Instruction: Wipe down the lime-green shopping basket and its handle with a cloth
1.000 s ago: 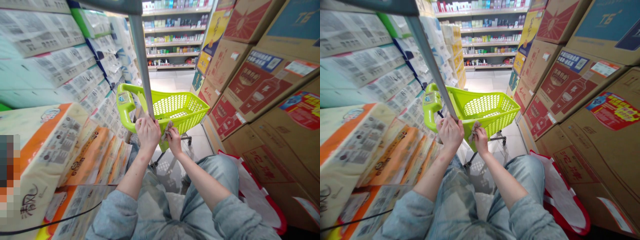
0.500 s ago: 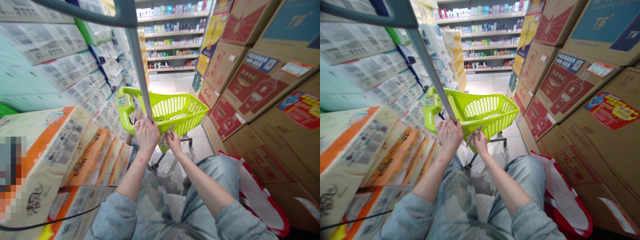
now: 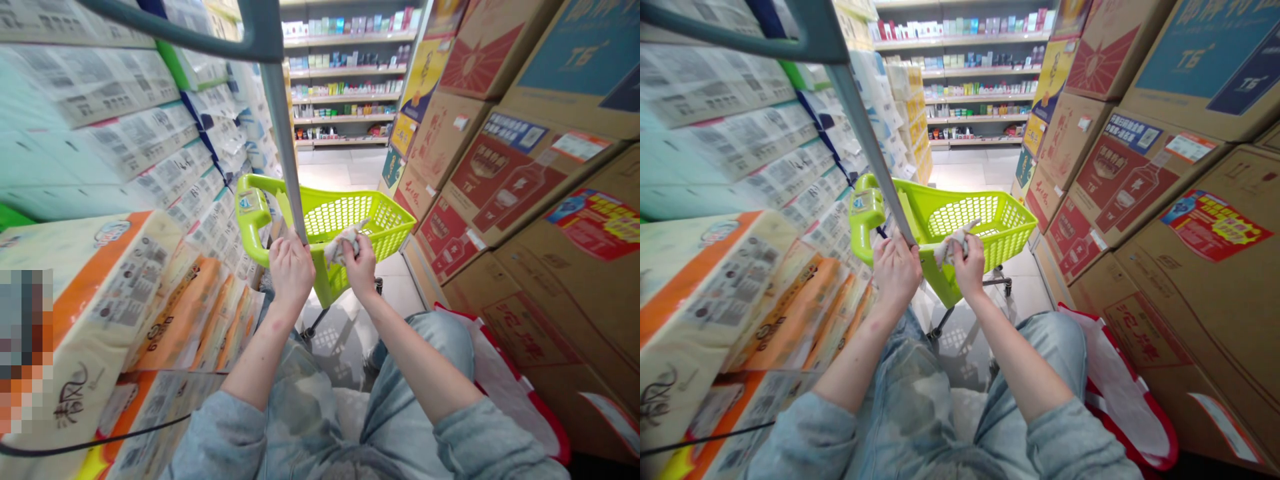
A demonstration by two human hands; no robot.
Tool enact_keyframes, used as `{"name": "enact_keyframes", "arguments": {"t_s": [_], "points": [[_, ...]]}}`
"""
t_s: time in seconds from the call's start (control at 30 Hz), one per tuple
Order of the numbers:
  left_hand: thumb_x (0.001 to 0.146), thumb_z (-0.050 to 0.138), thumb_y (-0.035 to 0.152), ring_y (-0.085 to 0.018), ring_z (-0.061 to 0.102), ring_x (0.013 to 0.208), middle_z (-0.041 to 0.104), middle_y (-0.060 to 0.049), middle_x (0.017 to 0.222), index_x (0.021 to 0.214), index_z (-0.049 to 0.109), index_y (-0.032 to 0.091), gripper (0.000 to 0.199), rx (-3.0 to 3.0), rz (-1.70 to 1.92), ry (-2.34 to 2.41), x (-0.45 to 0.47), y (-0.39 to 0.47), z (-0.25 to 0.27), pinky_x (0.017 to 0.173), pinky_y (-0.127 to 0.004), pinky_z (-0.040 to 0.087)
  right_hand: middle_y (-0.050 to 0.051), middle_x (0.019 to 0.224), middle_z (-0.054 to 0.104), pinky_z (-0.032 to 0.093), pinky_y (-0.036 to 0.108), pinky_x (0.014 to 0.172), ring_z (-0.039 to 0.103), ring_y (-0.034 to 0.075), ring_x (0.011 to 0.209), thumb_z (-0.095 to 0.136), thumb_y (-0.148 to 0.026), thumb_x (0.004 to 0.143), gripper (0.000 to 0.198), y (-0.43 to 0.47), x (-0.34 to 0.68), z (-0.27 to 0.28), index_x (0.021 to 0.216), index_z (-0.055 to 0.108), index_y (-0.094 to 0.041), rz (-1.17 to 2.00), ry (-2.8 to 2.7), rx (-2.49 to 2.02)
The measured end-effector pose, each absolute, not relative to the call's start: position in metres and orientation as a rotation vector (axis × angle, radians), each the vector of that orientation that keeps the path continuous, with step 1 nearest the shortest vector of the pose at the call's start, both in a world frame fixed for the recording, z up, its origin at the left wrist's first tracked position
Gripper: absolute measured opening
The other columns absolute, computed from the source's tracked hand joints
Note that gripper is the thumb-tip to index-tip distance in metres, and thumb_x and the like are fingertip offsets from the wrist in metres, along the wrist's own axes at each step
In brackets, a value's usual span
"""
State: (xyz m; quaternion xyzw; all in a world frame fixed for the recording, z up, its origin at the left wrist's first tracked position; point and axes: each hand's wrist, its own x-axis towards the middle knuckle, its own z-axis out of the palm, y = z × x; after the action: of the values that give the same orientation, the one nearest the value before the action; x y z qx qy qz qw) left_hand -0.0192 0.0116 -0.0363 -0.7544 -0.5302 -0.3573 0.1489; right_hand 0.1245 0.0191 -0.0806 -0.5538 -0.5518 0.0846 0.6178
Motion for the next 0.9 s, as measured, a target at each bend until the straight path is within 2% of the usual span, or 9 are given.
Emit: {"name": "enact_keyframes", "arguments": {"t_s": [0.1, 0.17, 0.27, 0.37, 0.43, 0.53, 0.77, 0.9], "points": [[0.089, 0.034, 0.021, -0.025, 0.059, 0.091, 0.065, -0.015, 0.088, 0.134, 0.039, 0.001, 0.049, -2.183, -0.926, -1.491, -0.028, 0.009, -0.028, 0.094, -0.042, 0.037, 0.005, 0.089, 0.061, 0.038, 0.035, 0.09, 0.053, 0.02, 0.09, 0.04, -0.031, 0.092, 0.02, 0.037, 0.129, -0.081, 0.088, 0.057, -0.021, 0.138, -1.602, -1.255], [0.089, 0.035, 0.021, -0.025, 0.059, 0.092, 0.066, -0.014, 0.089, 0.127, 0.048, 0.008, 0.043, -2.196, -0.86, -1.455, -0.04, 0.008, -0.02, 0.093, -0.042, 0.038, 0.005, 0.089, 0.062, 0.035, 0.038, 0.095, 0.053, 0.02, 0.089, 0.035, -0.027, 0.093, 0.023, 0.048, 0.134, -0.087, 0.091, 0.058, -0.022, 0.116, -1.686, -1.271], [0.09, 0.035, 0.025, -0.024, 0.058, 0.091, 0.068, -0.009, 0.089, 0.1, 0.063, 0.02, 0.03, -2.198, -0.818, -1.423, -0.062, 0.011, -0.009, 0.1, -0.046, 0.031, 0.006, 0.084, 0.062, 0.034, 0.04, 0.096, 0.053, 0.021, 0.087, 0.034, -0.024, 0.092, 0.024, 0.059, 0.145, -0.095, 0.093, 0.058, -0.021, 0.085, -1.685, -1.35], [0.091, 0.034, 0.032, -0.022, 0.058, 0.077, 0.066, -0.007, 0.07, 0.072, 0.064, 0.02, 0.038, -2.231, -0.778, -1.43, -0.078, 0.019, -0.004, 0.096, -0.043, 0.035, 0.006, 0.082, 0.061, 0.037, 0.039, 0.09, 0.052, 0.021, 0.083, 0.039, -0.026, 0.09, 0.021, 0.063, 0.152, -0.095, 0.091, 0.059, -0.019, 0.072, -1.691, -1.415], [0.091, 0.034, 0.033, -0.022, 0.057, 0.073, 0.064, -0.008, 0.065, 0.063, 0.062, 0.02, 0.042, -2.271, -0.759, -1.406, -0.082, 0.024, -0.005, 0.088, -0.04, 0.039, 0.007, 0.083, 0.06, 0.04, 0.036, 0.085, 0.051, 0.021, 0.082, 0.039, -0.026, 0.09, 0.021, 0.061, 0.149, -0.092, 0.089, 0.058, -0.019, 0.085, -1.712, -1.397], [0.091, 0.033, 0.033, -0.022, 0.056, 0.07, 0.065, -0.008, 0.064, 0.06, 0.062, 0.02, 0.045, -2.258, -0.757, -1.395, -0.079, 0.027, -0.008, 0.081, -0.039, 0.041, 0.007, 0.087, 0.059, 0.042, 0.032, 0.08, 0.052, 0.02, 0.085, 0.033, -0.024, 0.092, 0.024, 0.052, 0.131, -0.084, 0.089, 0.056, -0.019, 0.137, -1.73, -1.285], [0.092, 0.033, 0.032, -0.021, 0.055, 0.069, 0.064, -0.007, 0.062, 0.06, 0.063, 0.02, 0.045, -2.227, -0.76, -1.38, -0.076, 0.026, -0.009, 0.081, -0.038, 0.041, 0.008, 0.101, 0.058, 0.04, 0.034, 0.092, 0.051, 0.021, 0.101, 0.032, -0.028, 0.094, 0.024, 0.034, 0.089, -0.069, 0.101, 0.054, -0.022, 0.147, -1.793, -1.087], [0.092, 0.033, 0.032, -0.021, 0.055, 0.071, 0.064, -0.007, 0.063, 0.061, 0.063, 0.02, 0.045, -2.241, -0.75, -1.351, -0.078, 0.026, -0.01, 0.08, -0.037, 0.041, 0.006, 0.09, 0.058, 0.042, 0.034, 0.085, 0.052, 0.02, 0.09, 0.03, -0.028, 0.094, 0.026, 0.046, 0.107, -0.08, 0.093, 0.055, -0.021, 0.152, -1.763, -1.156]]}}
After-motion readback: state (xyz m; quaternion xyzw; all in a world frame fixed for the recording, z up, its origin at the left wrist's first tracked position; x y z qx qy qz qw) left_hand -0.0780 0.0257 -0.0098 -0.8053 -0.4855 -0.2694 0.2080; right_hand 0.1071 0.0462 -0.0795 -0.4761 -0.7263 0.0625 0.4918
